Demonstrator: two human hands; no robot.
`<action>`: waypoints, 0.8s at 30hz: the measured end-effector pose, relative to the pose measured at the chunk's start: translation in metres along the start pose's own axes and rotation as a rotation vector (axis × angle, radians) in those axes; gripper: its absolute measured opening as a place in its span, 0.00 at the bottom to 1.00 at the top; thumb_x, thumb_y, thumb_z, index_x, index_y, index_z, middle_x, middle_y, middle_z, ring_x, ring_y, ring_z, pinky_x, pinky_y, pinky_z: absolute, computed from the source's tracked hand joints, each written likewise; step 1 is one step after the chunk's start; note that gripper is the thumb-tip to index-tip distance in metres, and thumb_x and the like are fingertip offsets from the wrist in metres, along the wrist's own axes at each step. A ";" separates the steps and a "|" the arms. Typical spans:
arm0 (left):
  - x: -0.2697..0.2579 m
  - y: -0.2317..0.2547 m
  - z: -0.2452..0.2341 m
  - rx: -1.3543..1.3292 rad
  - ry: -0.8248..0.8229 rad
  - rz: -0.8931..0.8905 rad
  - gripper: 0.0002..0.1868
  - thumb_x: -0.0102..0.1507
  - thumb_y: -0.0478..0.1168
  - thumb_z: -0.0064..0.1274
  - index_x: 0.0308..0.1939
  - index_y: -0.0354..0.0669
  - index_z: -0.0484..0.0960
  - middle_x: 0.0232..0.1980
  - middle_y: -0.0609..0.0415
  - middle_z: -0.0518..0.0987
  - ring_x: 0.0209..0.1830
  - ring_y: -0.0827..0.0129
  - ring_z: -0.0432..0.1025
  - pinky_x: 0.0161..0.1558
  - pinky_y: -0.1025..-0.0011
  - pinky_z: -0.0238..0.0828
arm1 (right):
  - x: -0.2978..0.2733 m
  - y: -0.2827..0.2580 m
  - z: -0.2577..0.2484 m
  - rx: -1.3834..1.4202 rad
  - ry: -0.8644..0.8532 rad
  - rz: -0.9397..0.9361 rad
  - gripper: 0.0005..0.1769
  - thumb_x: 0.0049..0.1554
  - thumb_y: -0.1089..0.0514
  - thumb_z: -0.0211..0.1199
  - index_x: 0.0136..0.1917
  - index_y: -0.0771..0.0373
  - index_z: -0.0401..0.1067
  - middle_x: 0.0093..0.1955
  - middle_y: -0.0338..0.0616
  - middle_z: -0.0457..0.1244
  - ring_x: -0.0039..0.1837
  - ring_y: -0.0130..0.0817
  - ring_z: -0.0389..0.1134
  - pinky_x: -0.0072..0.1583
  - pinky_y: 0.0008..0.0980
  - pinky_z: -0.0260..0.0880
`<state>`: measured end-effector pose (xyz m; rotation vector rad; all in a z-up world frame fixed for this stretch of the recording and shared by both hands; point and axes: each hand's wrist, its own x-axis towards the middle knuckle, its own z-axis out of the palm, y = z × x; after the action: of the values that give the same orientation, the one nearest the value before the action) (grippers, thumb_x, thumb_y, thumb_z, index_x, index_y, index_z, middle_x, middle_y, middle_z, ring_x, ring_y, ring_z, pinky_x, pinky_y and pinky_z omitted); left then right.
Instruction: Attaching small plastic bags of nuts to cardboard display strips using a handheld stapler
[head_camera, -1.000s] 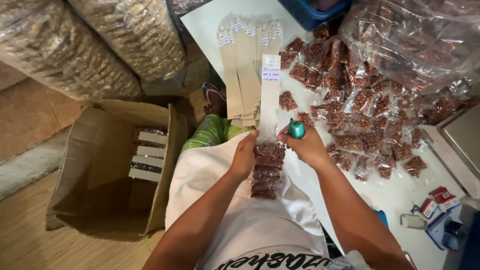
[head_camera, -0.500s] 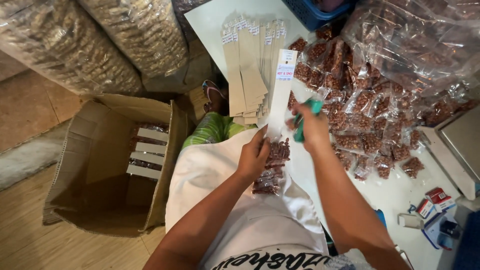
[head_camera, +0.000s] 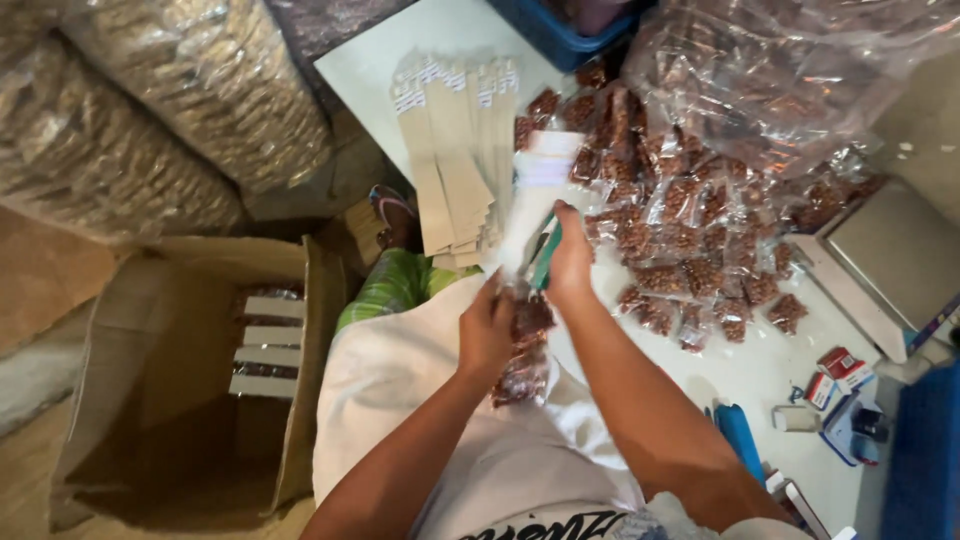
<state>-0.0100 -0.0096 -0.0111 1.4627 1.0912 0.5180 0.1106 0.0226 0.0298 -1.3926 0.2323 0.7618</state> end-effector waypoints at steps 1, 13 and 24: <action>0.014 -0.024 0.009 -0.170 0.012 -0.134 0.25 0.67 0.48 0.47 0.68 0.50 0.76 0.59 0.43 0.82 0.62 0.50 0.74 0.66 0.53 0.68 | 0.031 0.002 -0.017 -0.287 0.010 -0.083 0.31 0.48 0.35 0.70 0.54 0.59 0.71 0.49 0.45 0.65 0.54 0.36 0.68 0.58 0.34 0.66; 0.068 -0.078 0.003 -0.253 0.026 -0.251 0.20 0.65 0.57 0.57 0.51 0.47 0.82 0.39 0.49 0.84 0.47 0.64 0.76 0.53 0.61 0.71 | 0.252 -0.031 -0.158 -1.267 0.378 -0.607 0.30 0.45 0.40 0.73 0.57 0.56 0.75 0.49 0.51 0.70 0.56 0.56 0.72 0.56 0.56 0.73; 0.079 -0.091 -0.001 -0.365 -0.037 -0.165 0.25 0.65 0.46 0.63 0.58 0.38 0.70 0.45 0.47 0.83 0.44 0.67 0.75 0.51 0.65 0.73 | 0.127 -0.042 -0.109 -0.994 -0.163 -0.470 0.11 0.44 0.53 0.73 0.43 0.52 0.77 0.31 0.40 0.66 0.33 0.32 0.70 0.39 0.33 0.71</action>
<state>-0.0042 0.0466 -0.1174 1.0512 1.0164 0.5391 0.2615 -0.0349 -0.0310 -2.1828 -0.6789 0.5930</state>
